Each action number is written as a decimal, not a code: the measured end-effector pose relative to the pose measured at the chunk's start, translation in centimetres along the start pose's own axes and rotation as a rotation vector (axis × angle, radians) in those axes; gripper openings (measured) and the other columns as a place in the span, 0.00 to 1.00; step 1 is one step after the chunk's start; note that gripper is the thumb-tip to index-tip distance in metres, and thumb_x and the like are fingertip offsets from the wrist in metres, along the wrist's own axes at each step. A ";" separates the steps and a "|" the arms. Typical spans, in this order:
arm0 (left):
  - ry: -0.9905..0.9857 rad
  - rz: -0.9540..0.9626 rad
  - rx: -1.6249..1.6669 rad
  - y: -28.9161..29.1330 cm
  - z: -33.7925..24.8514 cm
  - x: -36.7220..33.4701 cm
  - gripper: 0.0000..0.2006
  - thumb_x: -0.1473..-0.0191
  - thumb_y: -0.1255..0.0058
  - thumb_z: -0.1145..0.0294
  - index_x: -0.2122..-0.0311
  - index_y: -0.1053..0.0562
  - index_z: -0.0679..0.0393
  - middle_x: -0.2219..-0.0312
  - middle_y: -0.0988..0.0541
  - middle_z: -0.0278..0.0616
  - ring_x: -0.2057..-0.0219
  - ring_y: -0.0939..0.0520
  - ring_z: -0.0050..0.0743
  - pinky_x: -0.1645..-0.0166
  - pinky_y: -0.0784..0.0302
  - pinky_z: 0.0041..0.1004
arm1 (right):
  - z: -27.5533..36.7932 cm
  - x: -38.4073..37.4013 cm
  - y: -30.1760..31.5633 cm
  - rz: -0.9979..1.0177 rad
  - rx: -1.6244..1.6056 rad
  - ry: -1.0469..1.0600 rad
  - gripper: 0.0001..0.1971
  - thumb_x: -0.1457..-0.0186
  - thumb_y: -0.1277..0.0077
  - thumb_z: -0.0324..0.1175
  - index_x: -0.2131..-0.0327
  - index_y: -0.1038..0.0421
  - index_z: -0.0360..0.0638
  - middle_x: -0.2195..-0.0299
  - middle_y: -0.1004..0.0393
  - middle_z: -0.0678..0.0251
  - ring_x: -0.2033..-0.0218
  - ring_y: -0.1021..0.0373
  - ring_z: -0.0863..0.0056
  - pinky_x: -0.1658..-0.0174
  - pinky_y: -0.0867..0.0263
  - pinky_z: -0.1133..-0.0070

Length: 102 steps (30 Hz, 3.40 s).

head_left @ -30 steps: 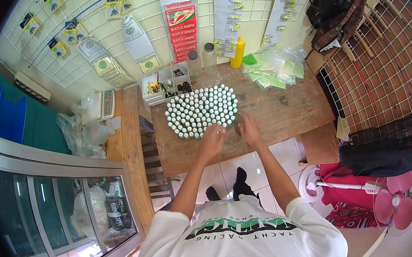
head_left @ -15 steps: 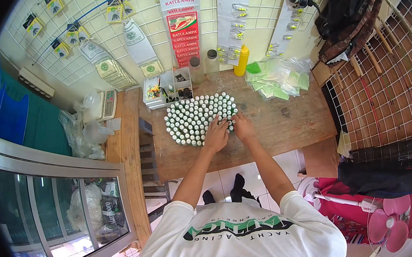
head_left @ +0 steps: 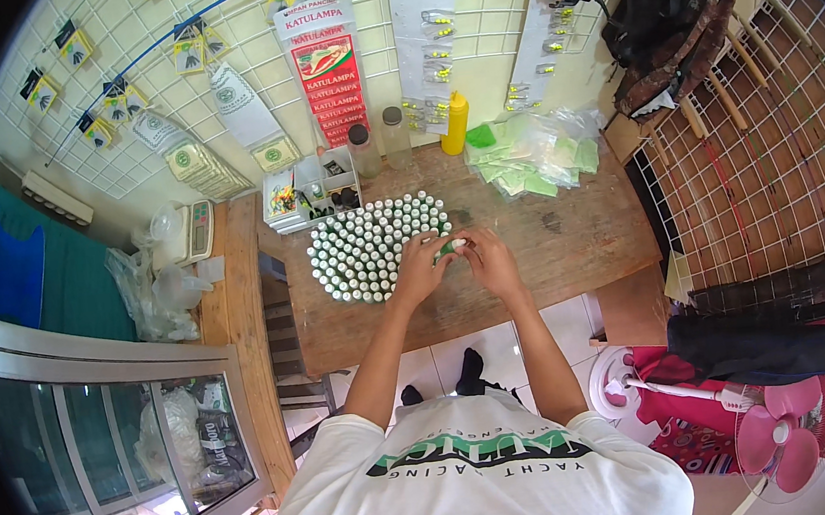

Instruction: Organizing small bottles of bait on a table and inside a display cabinet.

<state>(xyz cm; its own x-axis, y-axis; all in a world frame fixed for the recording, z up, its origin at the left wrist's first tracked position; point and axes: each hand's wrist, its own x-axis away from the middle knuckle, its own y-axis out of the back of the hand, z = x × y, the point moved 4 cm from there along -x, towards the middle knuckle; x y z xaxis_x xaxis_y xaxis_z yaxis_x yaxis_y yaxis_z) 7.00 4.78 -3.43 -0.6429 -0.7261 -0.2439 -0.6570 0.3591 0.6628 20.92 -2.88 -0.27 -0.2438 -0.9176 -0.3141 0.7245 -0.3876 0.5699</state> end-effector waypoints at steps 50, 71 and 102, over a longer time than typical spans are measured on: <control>0.554 -1.646 -0.513 32.0 -15.1 47.5 0.12 0.42 0.47 0.71 0.54 0.32 0.59 0.44 0.26 0.40 0.35 0.41 0.48 0.34 0.44 0.42 | 49.9 16.7 -24.6 0.712 -0.996 1.036 0.18 0.49 0.42 0.28 0.52 0.25 0.45 0.47 0.35 0.59 0.40 0.49 0.53 0.38 0.53 0.58; 0.462 -1.783 -0.365 28.3 -17.7 44.2 0.17 0.38 0.51 0.67 0.48 0.35 0.66 0.43 0.31 0.54 0.46 0.25 0.36 0.42 0.32 0.32 | 49.8 15.7 -20.1 0.704 -1.047 1.017 0.13 0.49 0.37 0.38 0.66 0.26 0.39 0.35 0.53 0.54 0.31 0.70 0.44 0.34 0.65 0.48; 0.602 -1.645 -0.519 13.6 -23.6 27.6 0.15 0.46 0.40 0.67 0.57 0.27 0.63 0.64 0.23 0.46 0.61 0.24 0.38 0.56 0.28 0.30 | 30.9 3.6 -5.7 0.513 -0.312 1.327 0.29 0.43 0.49 0.36 0.38 0.40 0.45 0.33 0.51 0.59 0.30 0.63 0.53 0.31 0.63 0.55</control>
<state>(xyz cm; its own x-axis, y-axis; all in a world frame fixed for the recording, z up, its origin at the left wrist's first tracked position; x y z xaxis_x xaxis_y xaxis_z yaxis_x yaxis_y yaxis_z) -10.40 -24.20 15.52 0.7463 -0.2433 -0.6195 -0.1530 -0.9686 0.1961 -3.99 -6.74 18.80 0.7175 -0.1240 -0.6854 0.6964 0.1440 0.7030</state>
